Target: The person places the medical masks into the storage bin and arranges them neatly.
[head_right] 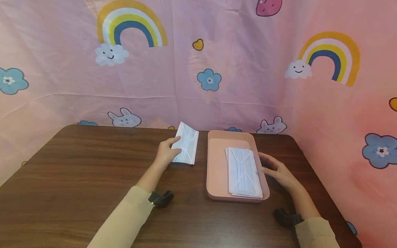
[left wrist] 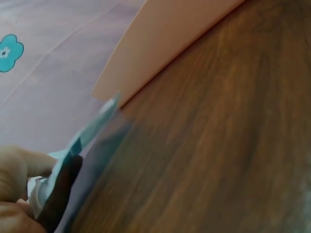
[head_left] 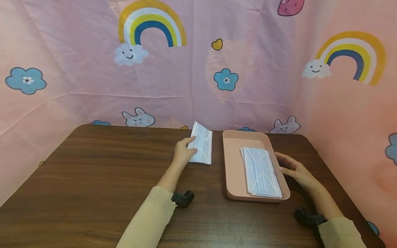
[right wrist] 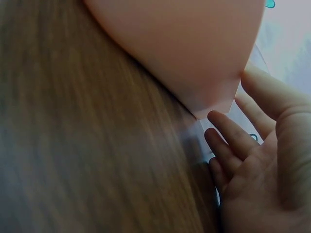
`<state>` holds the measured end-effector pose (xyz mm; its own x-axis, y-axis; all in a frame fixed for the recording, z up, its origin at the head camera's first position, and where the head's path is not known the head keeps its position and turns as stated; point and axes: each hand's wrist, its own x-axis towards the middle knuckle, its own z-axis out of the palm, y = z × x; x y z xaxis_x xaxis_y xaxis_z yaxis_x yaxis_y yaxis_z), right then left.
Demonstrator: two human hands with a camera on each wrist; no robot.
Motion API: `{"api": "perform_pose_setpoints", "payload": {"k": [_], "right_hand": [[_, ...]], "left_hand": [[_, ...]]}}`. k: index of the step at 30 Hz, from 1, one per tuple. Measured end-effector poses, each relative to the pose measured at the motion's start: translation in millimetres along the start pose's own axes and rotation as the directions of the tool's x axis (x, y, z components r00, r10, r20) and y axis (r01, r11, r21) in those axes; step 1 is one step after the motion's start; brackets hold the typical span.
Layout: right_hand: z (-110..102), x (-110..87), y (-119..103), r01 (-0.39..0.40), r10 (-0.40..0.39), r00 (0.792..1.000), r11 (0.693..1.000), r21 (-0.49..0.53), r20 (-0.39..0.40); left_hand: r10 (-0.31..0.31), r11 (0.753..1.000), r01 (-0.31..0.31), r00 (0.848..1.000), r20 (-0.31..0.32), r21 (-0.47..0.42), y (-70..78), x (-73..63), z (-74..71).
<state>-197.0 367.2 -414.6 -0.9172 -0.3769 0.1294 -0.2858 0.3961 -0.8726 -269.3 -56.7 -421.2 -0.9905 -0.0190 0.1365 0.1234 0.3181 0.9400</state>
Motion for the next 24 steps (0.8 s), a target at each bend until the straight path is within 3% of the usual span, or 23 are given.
{"api": "perform_pose_setpoints", "payload": {"k": [8, 24], "right_hand": [[0.1, 1.7, 2.8, 0.034, -0.034, 0.999, 0.999, -0.014, -0.001], [-0.5, 0.6, 4.0, 0.001, -0.001, 1.0, 1.0, -0.017, -0.005]], "left_hand": [[-0.02, 0.988, 0.013, 0.999, -0.04, -0.151, 5.5, -2.9, 2.1], [0.017, 0.965, -0.042, 0.995, -0.098, -0.261, 32.0, -12.7, 17.3]]}}
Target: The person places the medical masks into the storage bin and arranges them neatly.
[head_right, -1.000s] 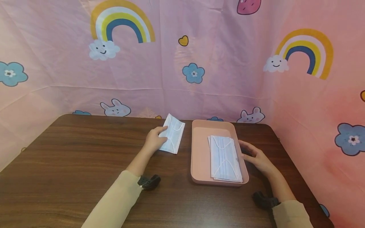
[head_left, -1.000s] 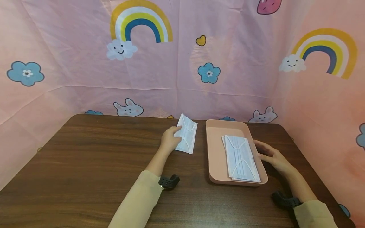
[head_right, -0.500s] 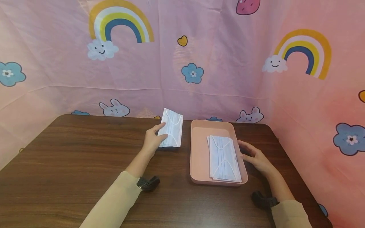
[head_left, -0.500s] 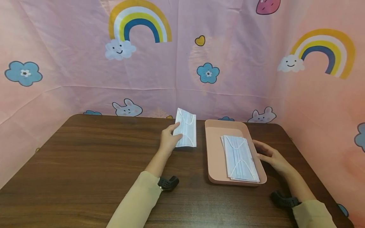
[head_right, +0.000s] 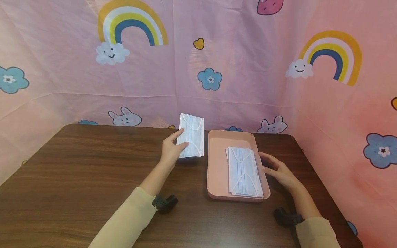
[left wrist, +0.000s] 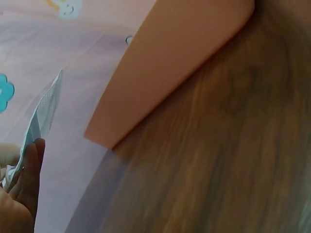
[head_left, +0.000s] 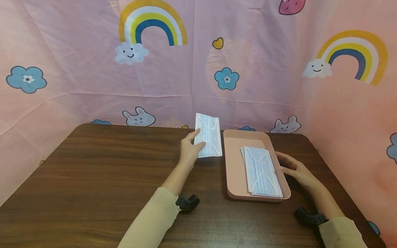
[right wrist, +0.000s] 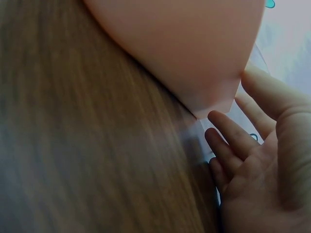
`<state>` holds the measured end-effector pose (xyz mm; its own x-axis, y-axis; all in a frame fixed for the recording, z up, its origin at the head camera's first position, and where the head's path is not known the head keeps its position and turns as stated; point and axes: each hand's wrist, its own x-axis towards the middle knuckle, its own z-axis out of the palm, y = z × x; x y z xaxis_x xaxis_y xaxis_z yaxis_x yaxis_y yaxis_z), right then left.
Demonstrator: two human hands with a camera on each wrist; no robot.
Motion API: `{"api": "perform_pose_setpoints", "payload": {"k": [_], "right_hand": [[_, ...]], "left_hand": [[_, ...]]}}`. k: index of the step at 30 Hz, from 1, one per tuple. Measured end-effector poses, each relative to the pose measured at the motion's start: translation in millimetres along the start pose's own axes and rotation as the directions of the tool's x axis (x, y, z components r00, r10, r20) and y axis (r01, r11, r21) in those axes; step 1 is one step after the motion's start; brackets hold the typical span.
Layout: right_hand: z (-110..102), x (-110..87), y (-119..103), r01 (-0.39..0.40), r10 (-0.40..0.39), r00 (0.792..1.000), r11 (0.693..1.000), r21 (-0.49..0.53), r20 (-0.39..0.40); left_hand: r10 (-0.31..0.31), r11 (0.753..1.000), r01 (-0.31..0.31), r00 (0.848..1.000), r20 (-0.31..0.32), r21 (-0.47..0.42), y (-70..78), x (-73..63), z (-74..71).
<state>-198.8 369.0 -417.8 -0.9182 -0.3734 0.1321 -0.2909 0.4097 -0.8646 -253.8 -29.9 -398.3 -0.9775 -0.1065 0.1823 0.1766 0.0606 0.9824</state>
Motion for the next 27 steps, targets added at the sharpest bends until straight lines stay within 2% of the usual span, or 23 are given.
{"api": "perform_pose_setpoints", "payload": {"k": [8, 15, 22, 27], "right_hand": [[0.3, -0.2, 0.3, -0.01, 0.01, 1.0, 1.0, 0.002, -0.004], [1.1, 0.2, -1.9, 0.001, -0.001, 1.0, 1.0, 0.002, -0.001], [1.8, -1.1, -2.6, -0.007, 0.007, 1.0, 1.0, -0.001, -0.001], [1.9, -0.9, -3.2, -0.014, 0.014, 1.0, 1.0, -0.017, -0.013]], "left_hand": [[0.017, 0.999, -0.017, 1.0, 0.011, -0.034, 15.2, -10.1, 15.9], [0.04, 0.998, -0.038, 0.999, 0.036, -0.058, 21.7, -21.0, 30.4], [0.0, 0.994, 0.008, 0.998, 0.069, -0.109, 24.5, -34.5, 49.4], [0.009, 0.994, 0.001, 0.996, 0.088, -0.112, 24.3, -42.0, 62.9]]}}
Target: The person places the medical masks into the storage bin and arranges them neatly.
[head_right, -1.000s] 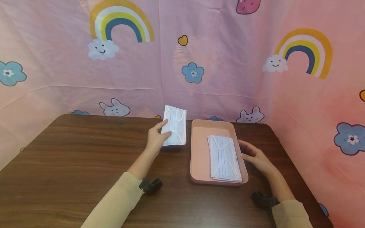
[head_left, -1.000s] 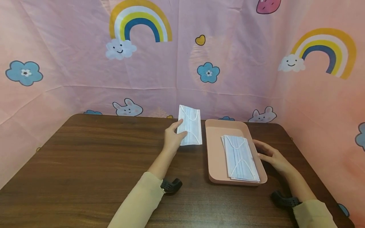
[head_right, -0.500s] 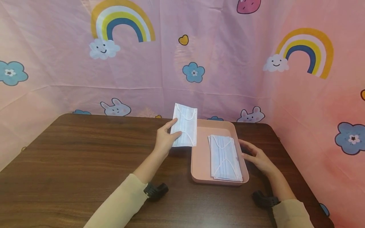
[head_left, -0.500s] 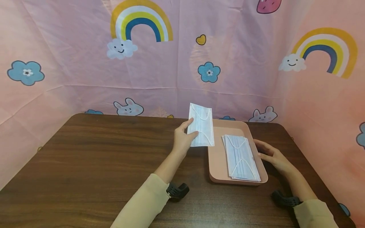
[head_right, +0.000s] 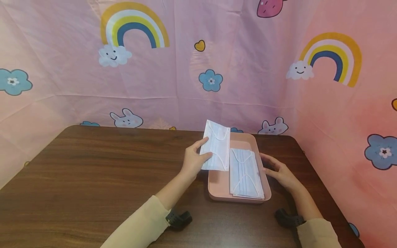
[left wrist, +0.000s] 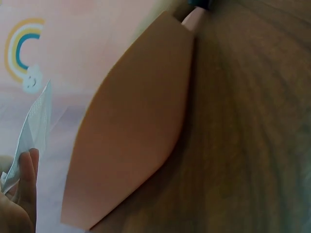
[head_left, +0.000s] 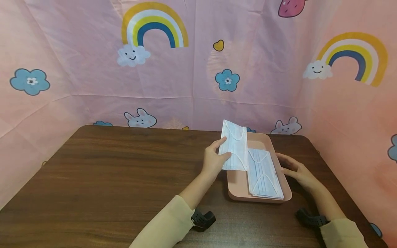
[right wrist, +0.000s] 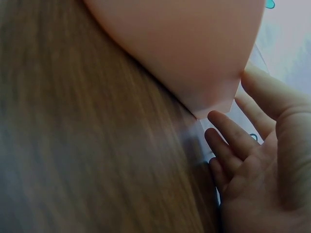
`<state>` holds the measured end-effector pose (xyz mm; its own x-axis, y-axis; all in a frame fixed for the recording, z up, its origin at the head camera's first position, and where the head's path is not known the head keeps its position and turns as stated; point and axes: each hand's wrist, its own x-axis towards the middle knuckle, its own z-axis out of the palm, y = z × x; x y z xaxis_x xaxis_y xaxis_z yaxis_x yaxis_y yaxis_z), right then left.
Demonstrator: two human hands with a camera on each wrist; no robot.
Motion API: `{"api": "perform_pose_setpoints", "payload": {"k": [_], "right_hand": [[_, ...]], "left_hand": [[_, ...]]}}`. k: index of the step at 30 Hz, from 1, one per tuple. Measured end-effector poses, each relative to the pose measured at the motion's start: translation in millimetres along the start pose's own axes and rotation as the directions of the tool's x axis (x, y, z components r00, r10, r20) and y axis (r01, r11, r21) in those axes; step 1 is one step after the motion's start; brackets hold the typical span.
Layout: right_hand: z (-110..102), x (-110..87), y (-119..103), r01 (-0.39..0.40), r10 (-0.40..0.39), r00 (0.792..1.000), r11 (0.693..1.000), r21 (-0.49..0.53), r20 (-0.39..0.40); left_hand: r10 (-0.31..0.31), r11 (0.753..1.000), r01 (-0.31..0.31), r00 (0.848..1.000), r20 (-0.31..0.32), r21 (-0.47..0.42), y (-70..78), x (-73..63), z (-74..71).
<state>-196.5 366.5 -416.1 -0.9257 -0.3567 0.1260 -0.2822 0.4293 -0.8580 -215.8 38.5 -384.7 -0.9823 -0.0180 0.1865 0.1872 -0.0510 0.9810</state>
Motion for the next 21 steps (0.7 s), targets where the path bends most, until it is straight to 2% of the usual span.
{"api": "perform_pose_setpoints", "payload": {"k": [9, 15, 21], "right_hand": [[-0.7, 0.3, 1.5, -0.005, 0.005, 1.0, 1.0, 0.003, 0.005], [-2.0, 0.6, 0.8, -0.003, 0.003, 1.0, 1.0, -0.01, 0.002], [-0.9, 0.5, 0.3, -0.013, 0.013, 1.0, 0.999, -0.03, 0.004]], "left_hand": [[-0.021, 1.0, 0.021, 1.0, 0.015, 0.023, -1.1, -10.6, 18.9], [-0.038, 0.999, 0.037, 0.999, 0.015, 0.034, 4.0, -19.6, 38.9], [-0.085, 0.996, 0.084, 0.996, 0.025, 0.033, 1.6, -27.8, 59.4]]}}
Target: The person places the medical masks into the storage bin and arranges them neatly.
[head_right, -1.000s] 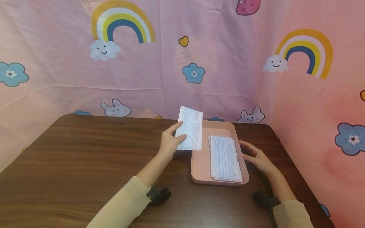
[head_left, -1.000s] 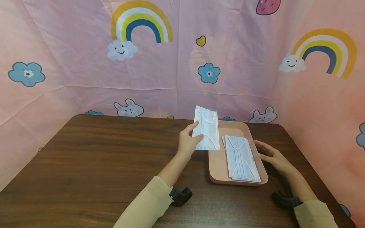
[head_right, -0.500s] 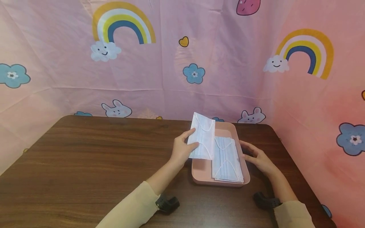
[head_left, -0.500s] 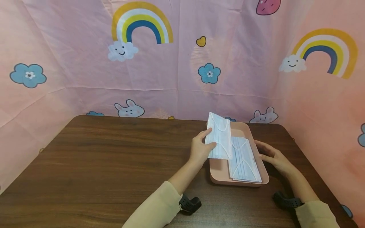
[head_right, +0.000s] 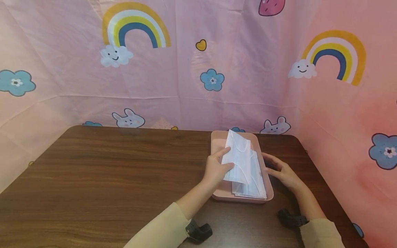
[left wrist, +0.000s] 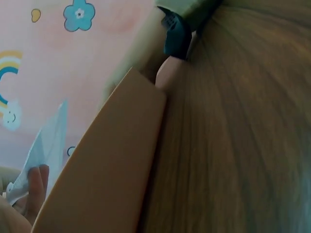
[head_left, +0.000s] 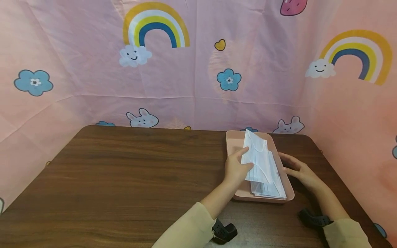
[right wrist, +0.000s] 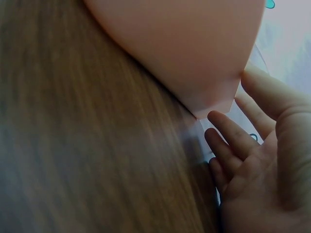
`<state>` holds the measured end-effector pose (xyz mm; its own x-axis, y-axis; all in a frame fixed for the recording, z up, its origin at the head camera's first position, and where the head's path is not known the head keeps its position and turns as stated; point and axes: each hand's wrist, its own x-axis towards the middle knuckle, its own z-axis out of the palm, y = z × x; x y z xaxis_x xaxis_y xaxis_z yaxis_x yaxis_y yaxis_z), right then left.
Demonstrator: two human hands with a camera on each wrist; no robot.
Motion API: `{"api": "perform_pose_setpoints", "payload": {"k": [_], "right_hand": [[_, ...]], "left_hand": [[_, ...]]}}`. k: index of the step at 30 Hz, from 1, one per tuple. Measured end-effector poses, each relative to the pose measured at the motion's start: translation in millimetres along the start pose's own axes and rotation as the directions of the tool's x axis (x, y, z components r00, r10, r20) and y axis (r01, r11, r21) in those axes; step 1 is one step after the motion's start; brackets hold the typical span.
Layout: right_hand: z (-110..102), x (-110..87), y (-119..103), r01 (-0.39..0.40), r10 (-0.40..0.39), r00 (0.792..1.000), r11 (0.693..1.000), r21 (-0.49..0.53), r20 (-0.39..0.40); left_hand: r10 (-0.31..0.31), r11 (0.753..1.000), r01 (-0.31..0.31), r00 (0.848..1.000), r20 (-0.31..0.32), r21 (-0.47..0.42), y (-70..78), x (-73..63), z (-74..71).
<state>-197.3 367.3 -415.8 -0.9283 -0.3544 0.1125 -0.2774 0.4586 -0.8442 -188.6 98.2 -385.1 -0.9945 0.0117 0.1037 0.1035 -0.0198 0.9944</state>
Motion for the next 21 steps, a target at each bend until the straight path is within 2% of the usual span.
{"api": "perform_pose_setpoints", "payload": {"k": [2, 5, 10, 13, 15, 17, 21], "right_hand": [[0.1, 0.4, -0.1, -0.001, 0.001, 1.0, 1.0, -0.005, -0.001], [-0.1, 1.2, 0.2, -0.003, 0.003, 1.0, 1.0, -0.012, 0.0], [-0.1, 1.8, 0.6, 0.015, -0.015, 1.0, 1.0, 0.001, 0.003], [0.5, 1.5, 0.5, 0.053, -0.053, 0.999, 0.998, 0.031, 0.006], [0.5, 1.4, 1.1, 0.076, -0.076, 0.997, 0.996, 0.046, 0.008], [-0.3, 1.3, 1.9, 0.087, -0.087, 0.996, 0.995, 0.054, 0.008], [-1.1, 1.2, 3.0, 0.072, -0.072, 0.997, 0.996, 0.047, 0.007]], "left_hand": [[-0.022, 1.0, 0.022, 1.0, -0.011, 0.005, -2.0, -1.6, 5.8], [-0.06, 0.996, 0.062, 0.997, -0.039, 0.057, -4.6, -3.4, 12.9], [-0.137, 0.975, 0.148, 0.987, -0.078, 0.164, -6.6, -4.9, 18.3], [-0.173, 0.964, 0.186, 0.982, -0.081, 0.189, -7.1, -4.8, 19.5], [-0.172, 0.958, 0.185, 0.982, -0.076, 0.22, -7.9, -4.7, 19.7], [-0.168, 0.958, 0.174, 0.985, -0.046, 0.23, -8.4, -5.4, 19.8], [-0.152, 0.951, 0.144, 0.988, 0.008, 0.272, -8.5, -7.0, 19.0]]}}
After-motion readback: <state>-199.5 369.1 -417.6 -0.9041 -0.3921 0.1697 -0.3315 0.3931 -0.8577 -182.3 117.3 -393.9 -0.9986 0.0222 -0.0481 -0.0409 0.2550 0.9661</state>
